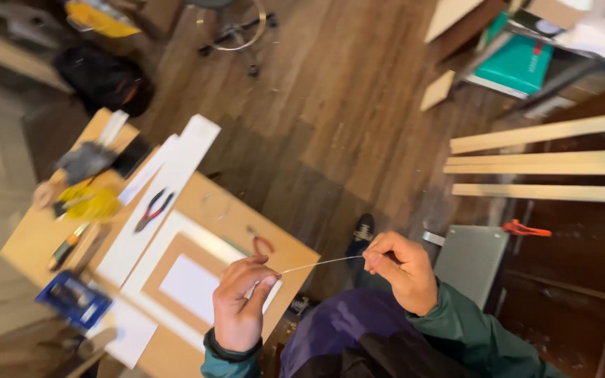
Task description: Preparing a backing board with hanging wire and assembling an art frame.
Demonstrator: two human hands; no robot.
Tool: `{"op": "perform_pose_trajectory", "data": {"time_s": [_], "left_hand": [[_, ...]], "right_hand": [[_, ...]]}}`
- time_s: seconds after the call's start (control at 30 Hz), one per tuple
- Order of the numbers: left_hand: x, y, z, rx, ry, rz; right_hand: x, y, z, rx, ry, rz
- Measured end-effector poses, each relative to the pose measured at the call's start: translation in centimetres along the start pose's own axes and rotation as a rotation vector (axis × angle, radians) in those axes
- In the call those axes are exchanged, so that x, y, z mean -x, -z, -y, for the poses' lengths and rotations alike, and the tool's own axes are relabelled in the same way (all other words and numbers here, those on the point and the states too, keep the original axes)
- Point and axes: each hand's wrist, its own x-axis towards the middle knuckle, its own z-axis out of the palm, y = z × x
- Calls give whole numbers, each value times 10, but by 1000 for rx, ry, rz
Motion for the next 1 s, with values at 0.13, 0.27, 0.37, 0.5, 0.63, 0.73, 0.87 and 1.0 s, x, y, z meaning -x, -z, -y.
{"op": "perform_pose_trajectory", "data": {"time_s": [0.13, 0.27, 0.37, 0.5, 0.63, 0.73, 0.87, 1.0], "left_hand": [[-89, -76, -16, 66, -51, 90], [-161, -144, -41, 115, -131, 231], [-221, -191, -58, 153, -171, 300], [-287, -241, -67, 185, -167, 408], [-360, -289, -69, 178, -151, 461], [-421, -319, -63, 181, -163, 486], [-519, -352, -56, 351, -94, 452], [-619, -378, -53, 601, -47, 359]], "right_hand": [[-27, 91, 4, 12, 58, -112], [-34, 163, 12, 40, 34, -319], [-57, 211, 18, -5, 57, -418], [-85, 258, 11, -23, 63, -532], [-140, 300, 8, -113, 83, -597], [-193, 331, 2, -104, 65, -675], [-291, 377, -14, -249, 88, -691], [-390, 408, -25, -215, 25, -661]]}}
